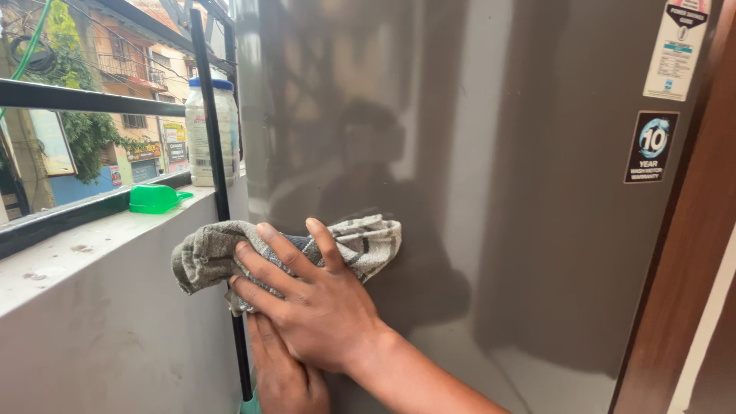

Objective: The person wipes the exterior surfaces of a washing machine with a cloth, including the front panel and sides, then opens the lid and wipes the inner rim and top edges.

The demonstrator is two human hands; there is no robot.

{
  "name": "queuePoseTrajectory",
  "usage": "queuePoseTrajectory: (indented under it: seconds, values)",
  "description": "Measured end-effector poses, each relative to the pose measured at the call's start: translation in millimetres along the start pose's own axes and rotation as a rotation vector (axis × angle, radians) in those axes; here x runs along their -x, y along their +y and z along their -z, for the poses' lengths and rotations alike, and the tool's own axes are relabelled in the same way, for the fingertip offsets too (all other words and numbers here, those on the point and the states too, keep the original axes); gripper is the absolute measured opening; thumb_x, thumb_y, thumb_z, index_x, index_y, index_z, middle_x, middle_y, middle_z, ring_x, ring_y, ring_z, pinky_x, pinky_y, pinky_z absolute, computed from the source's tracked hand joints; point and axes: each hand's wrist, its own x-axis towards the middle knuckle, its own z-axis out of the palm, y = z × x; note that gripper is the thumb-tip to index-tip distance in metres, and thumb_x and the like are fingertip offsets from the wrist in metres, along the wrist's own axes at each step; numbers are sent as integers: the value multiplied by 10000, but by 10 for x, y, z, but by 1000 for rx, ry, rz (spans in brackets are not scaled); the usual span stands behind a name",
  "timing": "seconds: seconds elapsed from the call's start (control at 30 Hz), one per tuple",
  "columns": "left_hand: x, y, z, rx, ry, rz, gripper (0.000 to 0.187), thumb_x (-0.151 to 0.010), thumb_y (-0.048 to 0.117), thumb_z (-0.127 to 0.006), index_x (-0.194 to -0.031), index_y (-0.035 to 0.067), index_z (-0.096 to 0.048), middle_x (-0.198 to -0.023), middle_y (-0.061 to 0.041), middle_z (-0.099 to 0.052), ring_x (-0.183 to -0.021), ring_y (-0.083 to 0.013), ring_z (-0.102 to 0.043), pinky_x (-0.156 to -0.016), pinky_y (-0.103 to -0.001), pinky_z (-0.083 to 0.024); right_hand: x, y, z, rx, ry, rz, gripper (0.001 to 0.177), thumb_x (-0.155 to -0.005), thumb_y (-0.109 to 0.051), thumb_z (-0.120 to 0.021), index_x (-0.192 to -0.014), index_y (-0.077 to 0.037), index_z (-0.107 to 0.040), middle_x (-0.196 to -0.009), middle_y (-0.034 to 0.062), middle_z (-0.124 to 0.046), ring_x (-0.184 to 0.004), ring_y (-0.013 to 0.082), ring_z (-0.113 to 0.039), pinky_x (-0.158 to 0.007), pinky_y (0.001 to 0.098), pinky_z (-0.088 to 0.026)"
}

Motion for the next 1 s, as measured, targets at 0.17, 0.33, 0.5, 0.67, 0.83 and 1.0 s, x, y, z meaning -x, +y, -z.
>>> queuePoseTrajectory:
  seconds: [0.17,0.33,0.5,0.67,0.83,1.0]
  values:
    - [84,-91,-49,-123,-53,81,742,-925,167,-548,-1494,-182,-225,-1570,-399,-241,-1459,-551,-279,-1160,-568,-293,126,70,45,-54,68,-60,402,-1006,-335,-624,-1400,-268,-669,-1611,-5,-481,-1561,228,-319,-1264,587,-105]
    - [72,-39,-69,-135,-34,90,716,-994,252,-491,-1490,-186,-218,-1591,-381,-218,-1478,-517,-273,-1163,-546,-320,292,196,96,22,92,-142,399,-1018,-383,-637,-1413,-332,-635,-1661,-1,-413,-1567,255,-281,-1249,605,-106]
    - [22,38,-25,-167,-27,15,714,-1024,266,-438,-1517,-171,-162,-1601,-360,-195,-1492,-502,-271,-1193,-540,-319,443,339,184,56,106,-279,449,-980,-411,-620,-1423,-338,-625,-1646,67,-385,-1538,332,-251,-1208,644,-93]
    - [29,43,-20,-176,-34,28,718,-1032,297,-422,-1515,-172,-174,-1601,-352,-205,-1490,-495,-277,-1186,-529,-329,674,559,244,120,114,-433,429,-994,-450,-584,-1391,-290,-613,-1574,133,-438,-1519,405,-239,-1189,672,-92]
    - [22,-56,-116,-211,10,45,743,-1037,400,-327,-1505,-168,-228,-1591,-329,-263,-1477,-475,-332,-1178,-510,-359,980,763,350,196,170,-533,462,-1015,-453,-522,-1403,-213,-592,-1487,167,-501,-1515,437,-242,-1198,664,-115]
    - [45,-153,-70,-211,17,-10,755,-1053,452,-326,-1499,-153,-258,-1582,-313,-296,-1452,-464,-380,-1157,-525,-382,1229,897,418,219,202,-637,544,-1018,-456,-488,-1466,-152,-539,-1452,157,-502,-1506,459,-254,-1206,667,-122]
